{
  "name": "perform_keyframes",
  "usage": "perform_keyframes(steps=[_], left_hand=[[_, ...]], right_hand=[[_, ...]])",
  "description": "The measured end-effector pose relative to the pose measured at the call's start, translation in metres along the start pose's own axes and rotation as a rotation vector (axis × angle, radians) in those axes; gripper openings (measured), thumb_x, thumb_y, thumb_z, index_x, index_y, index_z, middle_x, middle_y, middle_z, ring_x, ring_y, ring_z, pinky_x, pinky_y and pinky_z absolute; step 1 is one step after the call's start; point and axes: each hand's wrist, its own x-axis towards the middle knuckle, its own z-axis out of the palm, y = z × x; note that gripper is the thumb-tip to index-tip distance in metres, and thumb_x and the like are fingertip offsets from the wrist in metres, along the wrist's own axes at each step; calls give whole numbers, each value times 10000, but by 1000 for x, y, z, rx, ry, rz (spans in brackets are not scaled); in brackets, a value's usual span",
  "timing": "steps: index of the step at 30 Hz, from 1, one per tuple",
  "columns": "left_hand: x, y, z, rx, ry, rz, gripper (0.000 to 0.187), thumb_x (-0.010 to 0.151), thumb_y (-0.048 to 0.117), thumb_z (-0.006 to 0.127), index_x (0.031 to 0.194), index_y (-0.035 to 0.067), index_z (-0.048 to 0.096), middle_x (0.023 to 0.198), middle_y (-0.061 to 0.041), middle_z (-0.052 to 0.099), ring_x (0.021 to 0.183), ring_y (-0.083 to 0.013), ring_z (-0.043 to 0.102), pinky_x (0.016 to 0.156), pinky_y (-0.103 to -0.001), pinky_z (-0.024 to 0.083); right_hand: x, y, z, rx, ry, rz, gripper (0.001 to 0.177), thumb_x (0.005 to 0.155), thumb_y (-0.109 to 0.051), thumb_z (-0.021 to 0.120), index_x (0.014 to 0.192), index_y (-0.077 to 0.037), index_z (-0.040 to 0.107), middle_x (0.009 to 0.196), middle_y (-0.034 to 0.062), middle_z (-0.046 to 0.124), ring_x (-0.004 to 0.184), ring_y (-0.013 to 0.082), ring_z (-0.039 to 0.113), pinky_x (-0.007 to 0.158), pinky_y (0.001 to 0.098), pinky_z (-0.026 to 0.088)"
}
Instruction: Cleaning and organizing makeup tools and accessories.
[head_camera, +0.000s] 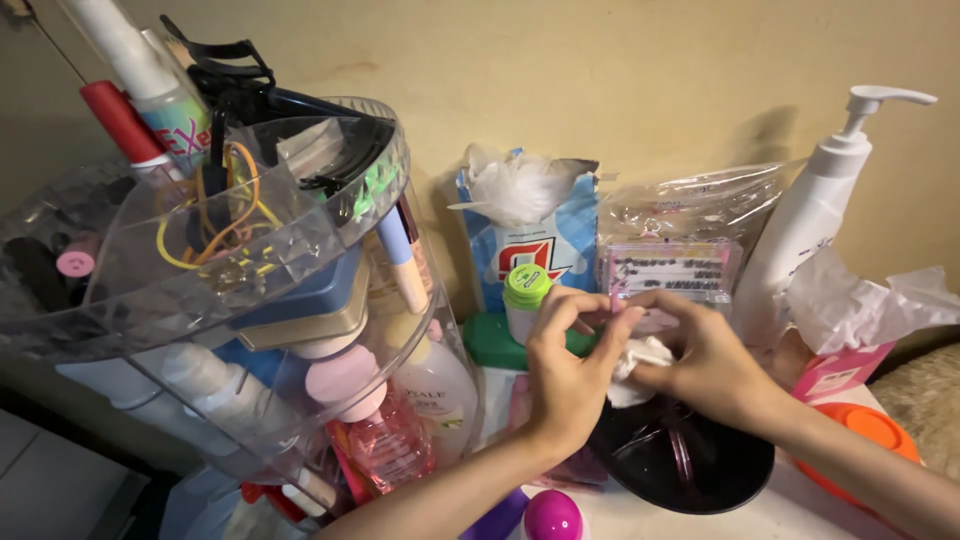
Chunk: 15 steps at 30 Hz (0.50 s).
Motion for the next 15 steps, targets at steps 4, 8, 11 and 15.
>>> perform_keyframes(steps=[4,8,11,15], left_hand=[[-2,-3,1,60,22,46,182,868,107,813,937,-24,707,899,-84,672,817,-184,644,738,-305,514],[-2,1,0,92,0,-15,148,918,109,775,956,-28,734,882,-87,678,813,-188,652,745,-306,512],[-2,5,-3,8,-68,-63,134,976,107,706,1000,-18,745,887,-87,670,826,-188,647,759,-304,510],[-1,6,-3,-32,-113,-61,155,1014,106,652,1021,-5,760,888,-88,659,844,-187,633,777,-307,503]], right_hand=[[-3,-4,1,-40,99,-6,564,725,27,777,1259,-22,603,1065,104,759,930,144,738,749,307,623],[0,-5,0,20,86,37,587,740,-1,772,1289,-61,575,1019,90,774,902,143,742,748,306,619],[2,-4,-6,28,111,-45,554,732,5,773,1263,-30,618,1031,80,768,911,131,730,776,296,613],[2,-3,-7,99,98,-1,495,764,1,784,1232,3,621,1027,89,747,909,125,710,768,298,597]])
